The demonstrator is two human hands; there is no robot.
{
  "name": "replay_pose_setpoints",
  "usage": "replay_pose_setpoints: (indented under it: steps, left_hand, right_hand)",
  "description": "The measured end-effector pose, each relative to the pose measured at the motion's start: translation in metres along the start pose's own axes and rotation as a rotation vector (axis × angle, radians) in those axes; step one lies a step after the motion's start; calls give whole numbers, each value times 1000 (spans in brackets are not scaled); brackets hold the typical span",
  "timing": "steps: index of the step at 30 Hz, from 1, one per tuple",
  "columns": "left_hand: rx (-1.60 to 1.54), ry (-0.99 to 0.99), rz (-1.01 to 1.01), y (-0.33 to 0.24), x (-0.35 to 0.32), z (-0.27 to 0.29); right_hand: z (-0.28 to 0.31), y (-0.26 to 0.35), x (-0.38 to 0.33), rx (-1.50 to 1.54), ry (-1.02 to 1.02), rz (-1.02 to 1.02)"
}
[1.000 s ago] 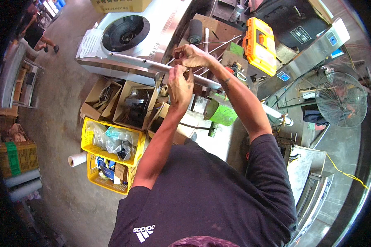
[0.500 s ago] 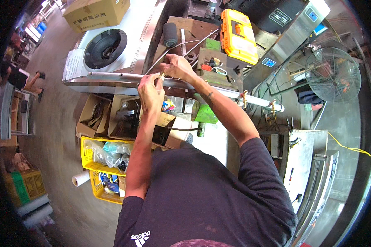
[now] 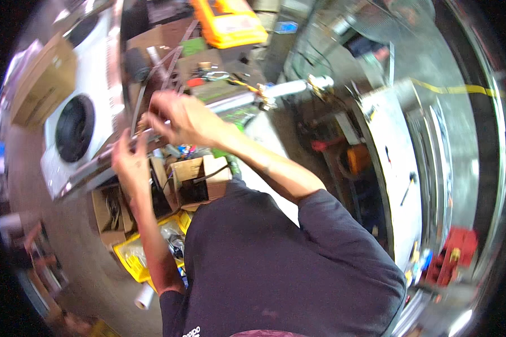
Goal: The person assembles a metal frame by securing brass fittings with wire ties using pliers. They apply adhesive from a tube to the fittings before tightening the ties. The work occurs at a metal workbench in a workshop with tools and parts nearby.
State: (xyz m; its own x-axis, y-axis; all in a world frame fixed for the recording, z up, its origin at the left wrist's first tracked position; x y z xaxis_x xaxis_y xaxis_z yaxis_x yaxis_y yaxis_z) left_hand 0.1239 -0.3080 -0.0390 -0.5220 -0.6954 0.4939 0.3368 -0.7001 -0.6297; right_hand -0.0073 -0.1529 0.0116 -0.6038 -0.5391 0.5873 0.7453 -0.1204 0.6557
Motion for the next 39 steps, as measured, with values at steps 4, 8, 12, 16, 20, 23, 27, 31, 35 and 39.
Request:
replay_pose_setpoints:
  steps: [4,8,12,16,20,23,27,31,35,39]
  left_hand:
    - [-137,-98,-137,31,-3,12]
    - [-205,-201,26,54,-25,20]
    - [-122,-258,138,79,-77,18]
    - [-10,48,325,194,-189,16]
    - [690,376,401,175,-307,-14]
    - [468,751,257,112,-350,-31]
    - [348,887,436,41,-395,-39]
    - [426,502,189,-30,-384,-15]
    - [451,402,671,-83,-451,-42]
    - [527,437,865,-88,-511,-28]
  right_hand:
    - [93,23,-106,569,516,-488]
    - [143,-64,-296,-23,367,-1074]
    - [219,-152,-494,65,-211,-1614]
    - [338,-224,-566,-132,-648,-1548]
    - [458,-285,-568,-766,-700,-1418]
    - [517,-359,-537,-818,-870,-1108]
    - [542,-462,-465,-1438,-231,-804]
    - [593,-618,-536,-1476,-366,-200]
    - [642,-681,-555,-2189,-256,-144]
    - [685,-668,-524,-1346,-232,-948]
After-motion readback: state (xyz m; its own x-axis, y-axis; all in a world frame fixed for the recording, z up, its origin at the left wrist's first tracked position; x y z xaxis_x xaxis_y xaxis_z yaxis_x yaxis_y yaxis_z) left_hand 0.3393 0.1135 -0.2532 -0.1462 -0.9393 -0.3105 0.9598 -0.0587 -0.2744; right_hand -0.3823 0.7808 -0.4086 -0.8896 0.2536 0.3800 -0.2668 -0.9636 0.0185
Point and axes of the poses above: each hand's wrist, its own x-axis towards the middle knuckle, its own z-axis out of the back of the hand, y = z × x, the point moved 1 cm from there along x, towards the middle knuckle, and after that the axes turned 12 degrees about -y, right-handed, at the moved point
